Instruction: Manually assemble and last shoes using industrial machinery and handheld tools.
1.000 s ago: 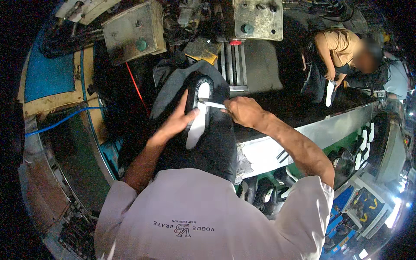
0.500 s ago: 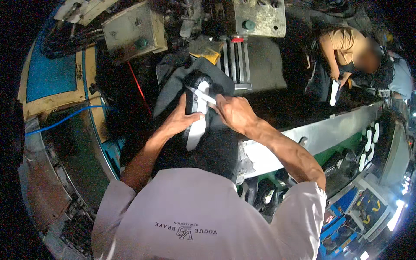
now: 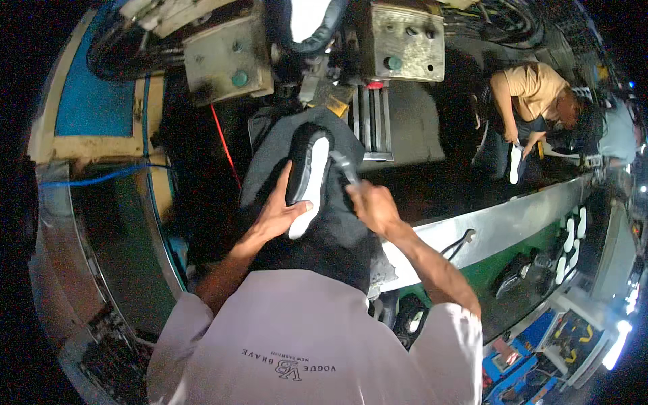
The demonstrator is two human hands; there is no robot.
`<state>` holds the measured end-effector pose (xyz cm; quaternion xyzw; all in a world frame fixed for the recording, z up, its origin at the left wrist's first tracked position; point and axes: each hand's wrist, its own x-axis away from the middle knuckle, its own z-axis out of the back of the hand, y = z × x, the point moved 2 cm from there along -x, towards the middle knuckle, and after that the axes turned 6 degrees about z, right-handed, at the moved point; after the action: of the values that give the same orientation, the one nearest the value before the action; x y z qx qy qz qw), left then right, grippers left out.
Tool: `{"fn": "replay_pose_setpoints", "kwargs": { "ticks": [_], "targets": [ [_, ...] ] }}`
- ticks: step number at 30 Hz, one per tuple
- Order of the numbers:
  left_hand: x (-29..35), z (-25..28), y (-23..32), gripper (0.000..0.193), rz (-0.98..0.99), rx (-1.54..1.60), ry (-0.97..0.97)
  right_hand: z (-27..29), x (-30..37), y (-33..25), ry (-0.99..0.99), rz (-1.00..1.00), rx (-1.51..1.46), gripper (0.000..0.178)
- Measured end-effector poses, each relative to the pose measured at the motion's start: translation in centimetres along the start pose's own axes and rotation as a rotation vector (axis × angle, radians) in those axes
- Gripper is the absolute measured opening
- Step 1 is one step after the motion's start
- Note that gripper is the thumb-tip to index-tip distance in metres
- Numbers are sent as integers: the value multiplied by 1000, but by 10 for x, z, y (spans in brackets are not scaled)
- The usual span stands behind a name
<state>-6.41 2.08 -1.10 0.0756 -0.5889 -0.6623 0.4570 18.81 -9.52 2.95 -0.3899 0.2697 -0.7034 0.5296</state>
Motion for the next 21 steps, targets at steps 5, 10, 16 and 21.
{"fn": "replay_pose_setpoints", "kwargs": {
  "ticks": [5,10,16,21],
  "targets": [
    [68,36,74,111,-108,-256,291,-9,81,46,455,-256,88,33],
    [104,78,87,108,-130,-507,535,-61,188,170,700,-581,170,33],
    [139,135,-33,108,45,-132,678,-82,241,232,709,-507,524,46],
    [183,197,-148,87,494,780,848,-66,279,213,706,-410,513,39]
  ]
}}
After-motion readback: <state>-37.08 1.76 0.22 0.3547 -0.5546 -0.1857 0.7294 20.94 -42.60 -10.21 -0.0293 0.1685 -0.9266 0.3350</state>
